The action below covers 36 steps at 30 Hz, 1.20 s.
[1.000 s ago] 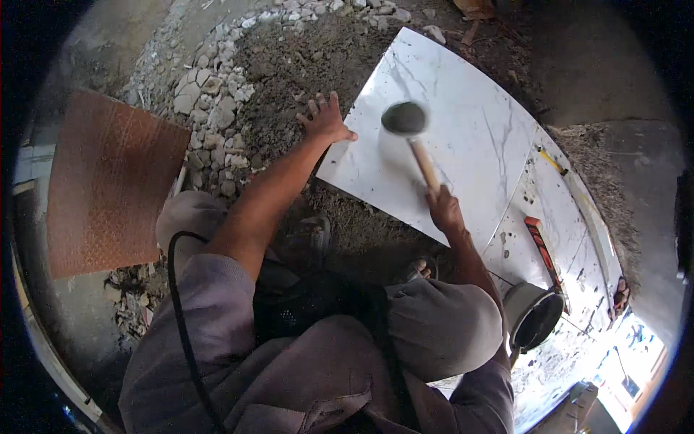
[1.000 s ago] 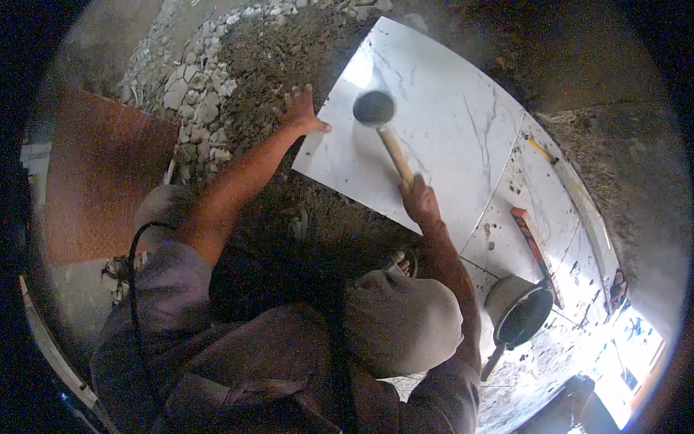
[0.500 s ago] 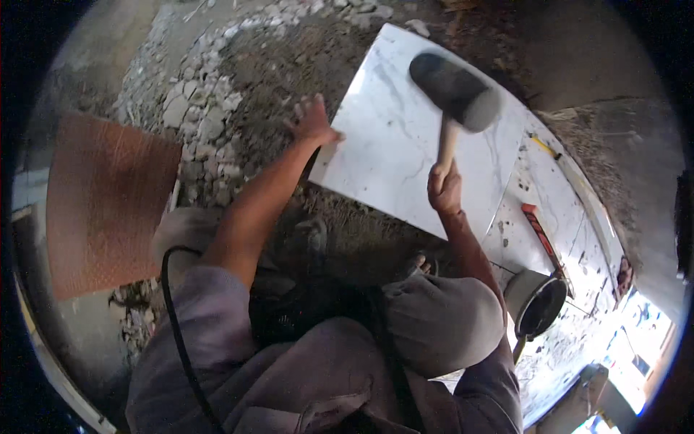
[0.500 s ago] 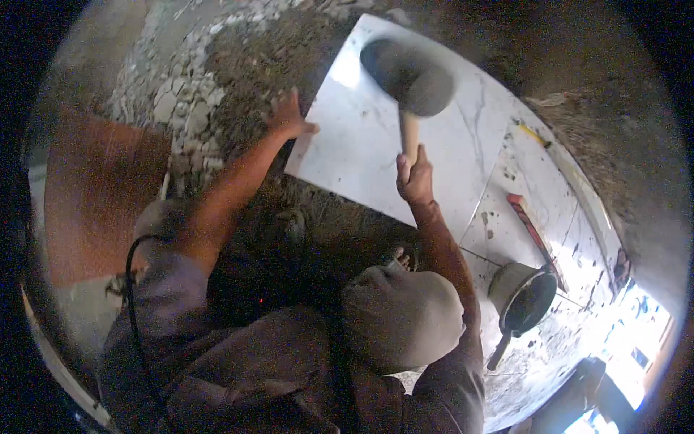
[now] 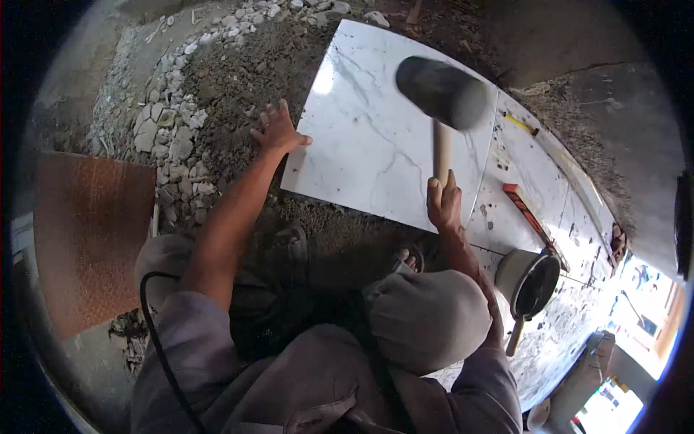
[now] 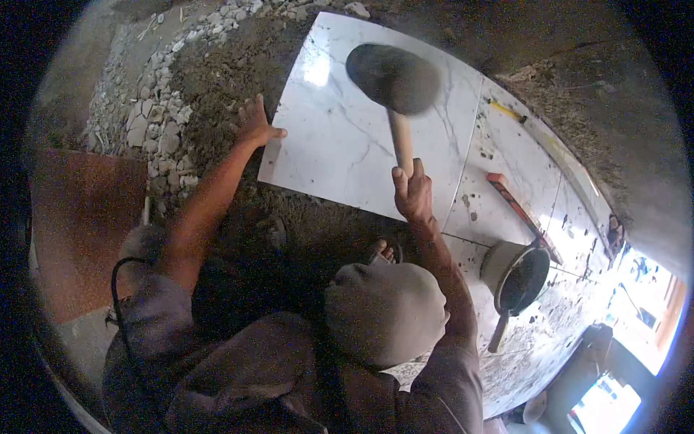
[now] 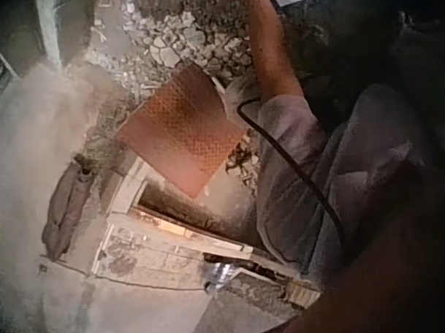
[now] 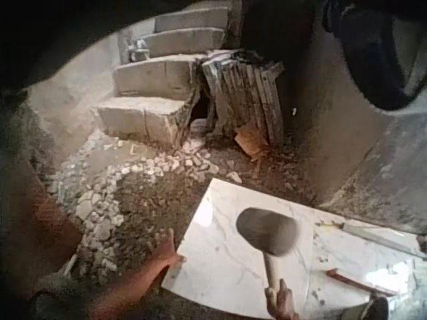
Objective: The person applies mortar to a tile using a trowel, places the tile onto the floor, and uses a mallet and a level to align it with adjacent tiles.
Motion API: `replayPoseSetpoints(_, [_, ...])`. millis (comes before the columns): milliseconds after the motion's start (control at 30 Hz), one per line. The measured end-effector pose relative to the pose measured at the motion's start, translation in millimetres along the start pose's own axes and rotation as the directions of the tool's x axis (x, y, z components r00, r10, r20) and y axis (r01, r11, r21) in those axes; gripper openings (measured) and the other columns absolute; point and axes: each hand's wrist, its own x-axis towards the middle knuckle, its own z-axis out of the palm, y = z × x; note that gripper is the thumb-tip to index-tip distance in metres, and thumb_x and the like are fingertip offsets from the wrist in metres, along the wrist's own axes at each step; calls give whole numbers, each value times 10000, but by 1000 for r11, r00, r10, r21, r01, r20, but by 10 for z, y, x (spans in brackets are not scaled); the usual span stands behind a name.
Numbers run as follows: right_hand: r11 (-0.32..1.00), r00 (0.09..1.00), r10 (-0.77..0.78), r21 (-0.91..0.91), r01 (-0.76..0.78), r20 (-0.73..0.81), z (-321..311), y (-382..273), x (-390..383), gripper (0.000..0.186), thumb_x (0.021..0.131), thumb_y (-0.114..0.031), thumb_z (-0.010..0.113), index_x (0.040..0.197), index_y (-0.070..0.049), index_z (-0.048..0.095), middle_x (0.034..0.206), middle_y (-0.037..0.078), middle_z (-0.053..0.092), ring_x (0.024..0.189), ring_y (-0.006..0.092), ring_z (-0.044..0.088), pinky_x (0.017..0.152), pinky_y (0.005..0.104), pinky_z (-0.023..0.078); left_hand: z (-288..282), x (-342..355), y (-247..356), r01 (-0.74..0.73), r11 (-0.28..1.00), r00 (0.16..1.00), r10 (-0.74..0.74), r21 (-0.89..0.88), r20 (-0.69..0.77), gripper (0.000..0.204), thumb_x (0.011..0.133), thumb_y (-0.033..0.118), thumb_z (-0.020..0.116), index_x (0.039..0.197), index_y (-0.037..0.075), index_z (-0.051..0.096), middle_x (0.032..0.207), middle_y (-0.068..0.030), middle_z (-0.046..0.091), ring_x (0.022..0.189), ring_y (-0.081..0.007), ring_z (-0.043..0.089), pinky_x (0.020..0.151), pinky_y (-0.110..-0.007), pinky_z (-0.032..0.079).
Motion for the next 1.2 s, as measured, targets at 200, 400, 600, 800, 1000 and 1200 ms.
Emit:
replayPoseSetpoints(200, [990, 983, 140, -33, -137, 121, -61, 441, -264, 411, 924, -374, 521, 979, 31, 480, 578, 203, 532, 539, 331, 562, 529, 428, 433, 188, 40, 95, -48, 998, 999, 48, -36, 16, 1226, 638, 442, 814, 1491, 166, -21, 1547, -167, 6, 1421, -366, 27, 1089, -643, 49])
replayPoseSetpoints(400, [996, 998, 52, 75, -53, 17, 74, 507, -390, 445, 916, -408, 542, 987, 25, 468, 629, 205, 562, 551, 322, 564, 535, 415, 451, 343, 404, -70, -165, 973, 986, 169, -164, 5, 1219, 642, 402, 824, 1489, 136, -11, 1528, -217, 81, 1402, -429, 46, 1044, -703, 53])
replayPoseSetpoints(600, [992, 990, 84, 87, -93, 111, -170, -58, -449, 412, 919, -380, 541, 967, 16, 439, 647, 234, 563, 625, 413, 595, 564, 485, 445, 339, 307, -38, -192, 971, 981, 187, -144, -46, 1248, 600, 378, 854, 1481, 70, 25, 1515, -231, 120, 1401, -394, 103, 1128, -531, 163])
replayPoseSetpoints(800, [998, 982, 56, 24, -61, 178, 60, 144, -499, 372, 908, -337, 562, 951, 9, 431, 663, 249, 569, 657, 454, 588, 557, 487, 437, 216, 316, -98, -162, 987, 986, 161, -18, -54, 1190, 636, 384, 825, 1491, 145, 31, 1506, -241, 154, 1389, -423, 143, 1081, -620, 170])
replayPoseSetpoints(1000, [997, 976, 80, -13, -79, 201, 142, 274, -462, 394, 901, -344, 578, 984, 16, 441, 674, 261, 574, 658, 440, 598, 560, 484, 437, 217, 235, 16, -104, 994, 994, 105, 30, -32, 1195, 627, 390, 826, 1485, 87, 51, 1505, -229, 180, 1395, -400, 145, 1102, -558, 187])
replayPoseSetpoints(1200, [982, 989, -140, 136, 133, 45, 117, 145, -440, 395, 902, -369, 581, 923, 0, 440, 609, 223, 526, 496, 391, 524, 507, 468, 427, 233, 276, -16, -225, 957, 974, 227, -182, -11, 1179, 643, 340, 829, 1485, 90, 42, 1511, -227, 158, 1399, -393, 133, 1107, -536, 205])
